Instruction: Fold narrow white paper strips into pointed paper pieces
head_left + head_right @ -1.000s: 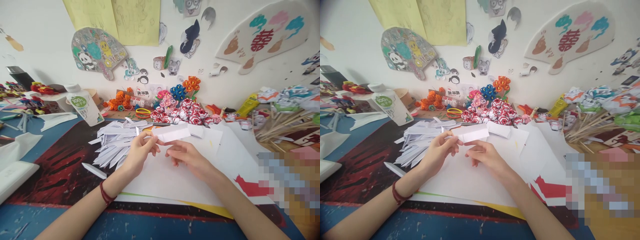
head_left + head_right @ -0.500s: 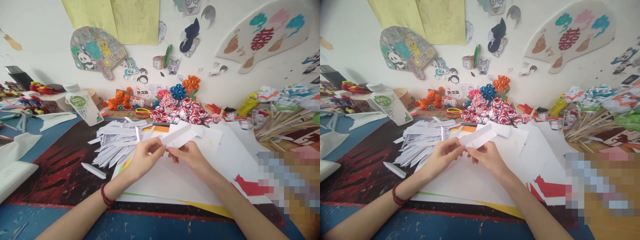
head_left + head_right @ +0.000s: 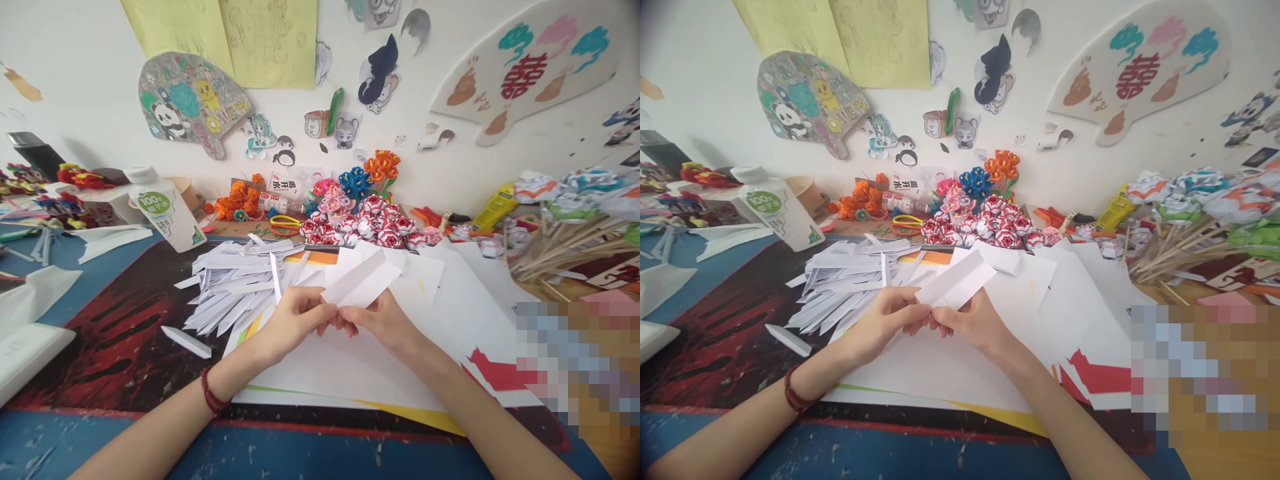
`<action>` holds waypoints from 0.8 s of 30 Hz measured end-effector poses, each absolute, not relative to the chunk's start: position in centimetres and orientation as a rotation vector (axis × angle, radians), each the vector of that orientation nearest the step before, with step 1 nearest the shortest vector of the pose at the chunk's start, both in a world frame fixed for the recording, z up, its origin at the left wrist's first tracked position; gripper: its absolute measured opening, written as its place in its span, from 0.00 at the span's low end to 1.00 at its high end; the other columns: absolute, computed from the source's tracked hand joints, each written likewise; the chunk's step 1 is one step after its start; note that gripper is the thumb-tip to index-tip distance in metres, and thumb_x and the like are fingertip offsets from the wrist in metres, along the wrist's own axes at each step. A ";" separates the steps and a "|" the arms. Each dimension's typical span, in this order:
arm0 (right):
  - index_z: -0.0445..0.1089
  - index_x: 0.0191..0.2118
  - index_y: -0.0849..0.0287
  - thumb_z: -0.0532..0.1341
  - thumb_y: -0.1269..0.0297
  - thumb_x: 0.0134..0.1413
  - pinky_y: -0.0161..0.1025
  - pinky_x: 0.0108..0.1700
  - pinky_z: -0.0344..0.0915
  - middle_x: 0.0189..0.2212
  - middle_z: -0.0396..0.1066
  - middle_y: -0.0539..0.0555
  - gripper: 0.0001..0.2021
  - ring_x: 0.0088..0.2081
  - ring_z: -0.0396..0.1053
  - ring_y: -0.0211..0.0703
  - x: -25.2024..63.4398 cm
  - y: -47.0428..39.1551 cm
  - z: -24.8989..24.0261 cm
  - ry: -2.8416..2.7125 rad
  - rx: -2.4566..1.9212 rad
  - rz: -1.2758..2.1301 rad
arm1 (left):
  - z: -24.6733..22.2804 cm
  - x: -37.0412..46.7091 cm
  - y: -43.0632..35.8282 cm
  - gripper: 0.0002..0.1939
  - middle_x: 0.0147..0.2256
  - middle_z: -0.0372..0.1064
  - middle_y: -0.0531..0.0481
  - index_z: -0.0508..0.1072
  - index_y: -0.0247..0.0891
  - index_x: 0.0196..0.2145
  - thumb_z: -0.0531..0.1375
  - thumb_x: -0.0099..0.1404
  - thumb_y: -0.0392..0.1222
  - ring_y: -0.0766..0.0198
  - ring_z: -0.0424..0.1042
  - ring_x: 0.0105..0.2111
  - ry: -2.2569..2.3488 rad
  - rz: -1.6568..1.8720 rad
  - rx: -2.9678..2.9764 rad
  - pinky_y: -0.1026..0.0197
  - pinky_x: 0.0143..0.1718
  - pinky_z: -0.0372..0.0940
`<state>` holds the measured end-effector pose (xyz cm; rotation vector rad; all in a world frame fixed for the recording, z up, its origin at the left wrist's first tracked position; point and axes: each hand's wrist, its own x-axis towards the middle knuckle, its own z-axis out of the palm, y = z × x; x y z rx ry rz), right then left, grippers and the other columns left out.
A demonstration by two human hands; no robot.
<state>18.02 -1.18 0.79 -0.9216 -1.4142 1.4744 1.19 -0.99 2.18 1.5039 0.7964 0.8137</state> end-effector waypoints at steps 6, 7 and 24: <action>0.72 0.25 0.63 0.63 0.68 0.43 0.35 0.22 0.62 0.20 0.70 0.51 0.03 0.20 0.64 0.36 18.4 -1.0 0.7 -1.400 -0.951 1.488 | 1.5 1.0 -0.9 0.11 0.23 0.66 0.52 0.70 0.34 0.24 0.56 0.61 0.42 0.69 0.60 0.22 0.849 0.823 1.495 0.65 0.25 0.55; 0.73 0.25 0.63 0.63 0.68 0.43 0.35 0.22 0.62 0.20 0.70 0.51 0.04 0.20 0.64 0.35 18.4 -1.0 0.7 -1.404 -0.963 1.491 | 1.4 1.0 -0.9 0.12 0.22 0.65 0.53 0.70 0.35 0.23 0.56 0.61 0.42 0.70 0.59 0.22 0.867 0.830 1.497 0.65 0.25 0.55; 0.72 0.26 0.61 0.63 0.63 0.49 0.35 0.24 0.60 0.22 0.69 0.50 0.07 0.21 0.62 0.34 19.1 -0.3 0.9 -1.291 -1.003 1.380 | 1.1 0.8 -0.3 0.13 0.18 0.60 0.54 0.72 0.34 0.23 0.58 0.62 0.44 0.70 0.57 0.20 0.976 1.052 1.340 0.65 0.23 0.52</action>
